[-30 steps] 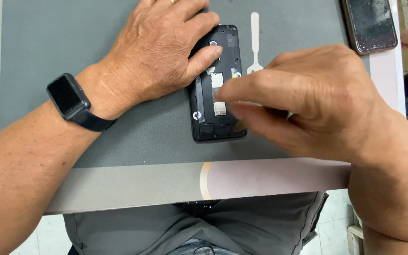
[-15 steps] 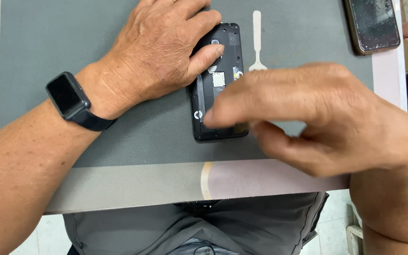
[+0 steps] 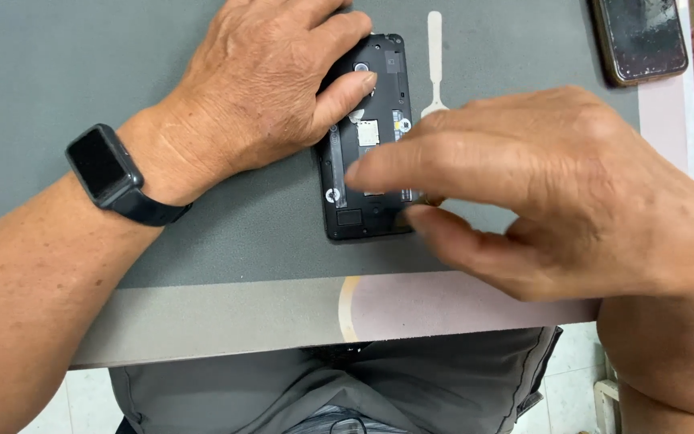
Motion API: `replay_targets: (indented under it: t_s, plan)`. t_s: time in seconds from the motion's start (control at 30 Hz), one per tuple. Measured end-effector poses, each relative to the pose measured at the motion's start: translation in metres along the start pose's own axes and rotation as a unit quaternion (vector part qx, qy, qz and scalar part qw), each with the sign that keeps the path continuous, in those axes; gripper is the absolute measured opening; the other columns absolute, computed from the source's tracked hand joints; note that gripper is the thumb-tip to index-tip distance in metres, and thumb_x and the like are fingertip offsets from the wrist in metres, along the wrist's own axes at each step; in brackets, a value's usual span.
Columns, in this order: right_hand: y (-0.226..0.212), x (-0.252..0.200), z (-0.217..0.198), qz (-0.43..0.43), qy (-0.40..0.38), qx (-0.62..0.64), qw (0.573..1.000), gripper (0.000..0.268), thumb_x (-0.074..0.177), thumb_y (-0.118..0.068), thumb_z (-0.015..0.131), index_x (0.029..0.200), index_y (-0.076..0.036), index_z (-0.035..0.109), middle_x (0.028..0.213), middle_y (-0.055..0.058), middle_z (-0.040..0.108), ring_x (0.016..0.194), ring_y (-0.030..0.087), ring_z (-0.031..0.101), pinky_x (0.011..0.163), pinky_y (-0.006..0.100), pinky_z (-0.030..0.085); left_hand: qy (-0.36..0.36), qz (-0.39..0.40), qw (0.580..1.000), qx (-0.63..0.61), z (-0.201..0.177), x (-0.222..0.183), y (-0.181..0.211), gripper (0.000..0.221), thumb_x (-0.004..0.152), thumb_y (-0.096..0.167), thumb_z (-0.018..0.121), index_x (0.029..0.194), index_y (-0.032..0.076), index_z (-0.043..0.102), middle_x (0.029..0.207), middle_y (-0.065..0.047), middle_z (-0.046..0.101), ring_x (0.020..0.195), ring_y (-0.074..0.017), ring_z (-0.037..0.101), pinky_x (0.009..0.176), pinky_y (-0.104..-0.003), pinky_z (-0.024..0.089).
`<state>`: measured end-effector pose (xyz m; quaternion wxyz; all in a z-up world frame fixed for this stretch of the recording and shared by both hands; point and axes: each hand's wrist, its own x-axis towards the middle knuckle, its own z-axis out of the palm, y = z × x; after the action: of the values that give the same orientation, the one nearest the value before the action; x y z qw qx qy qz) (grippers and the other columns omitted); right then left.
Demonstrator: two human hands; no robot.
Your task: The person is using a small screwdriver to remove multiple screws from the internal frame of a mobile phone.
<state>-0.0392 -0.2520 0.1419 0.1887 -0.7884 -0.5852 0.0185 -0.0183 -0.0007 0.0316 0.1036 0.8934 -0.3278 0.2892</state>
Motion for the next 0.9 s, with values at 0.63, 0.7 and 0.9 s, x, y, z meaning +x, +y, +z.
replay_targets:
  t_s: [0.63, 0.7, 0.9]
  plan:
    - [-0.017, 0.001, 0.001, 0.009, 0.021, 0.139, 0.99, 0.04, 0.087, 0.013, 0.048, 0.121, -0.001, 0.062, 0.103, 0.009, 0.073, 0.086, 0.02, 0.071, 0.079, 0.029, 0.056, 0.01, -0.021, 1.0, -0.015, 0.009, 0.001, -0.003, 0.026, 0.104, 0.032, 0.067, 0.11, 0.007, 0.072, 0.11, -0.007, 0.069, 0.09, -0.0332, 0.063, 0.073, -0.047, 0.048]
    - [-0.018, -0.005, 0.012, 0.017, 0.067, 0.112, 0.991, 0.032, 0.096, 0.011, 0.055, 0.126, 0.001, 0.061, 0.104, 0.009, 0.074, 0.087, 0.019, 0.075, 0.08, 0.029, 0.059, 0.011, -0.014, 1.0, -0.009, 0.011, 0.002, -0.004, 0.027, 0.105, 0.034, 0.066, 0.109, 0.007, 0.072, 0.107, -0.007, 0.067, 0.09, -0.0326, 0.062, 0.077, -0.047, 0.046]
    - [-0.035, -0.023, 0.04, 0.119, 0.216, -0.037, 0.968, 0.025, 0.104, 0.005, 0.074, 0.127, -0.001, 0.066, 0.082, 0.006, 0.066, 0.07, 0.017, 0.061, 0.073, 0.031, 0.05, -0.015, -0.036, 0.999, -0.005, 0.016, 0.0, -0.005, 0.032, 0.107, 0.035, 0.056, 0.095, 0.008, 0.067, 0.098, -0.007, 0.063, 0.087, -0.0328, 0.061, 0.08, -0.047, 0.042]
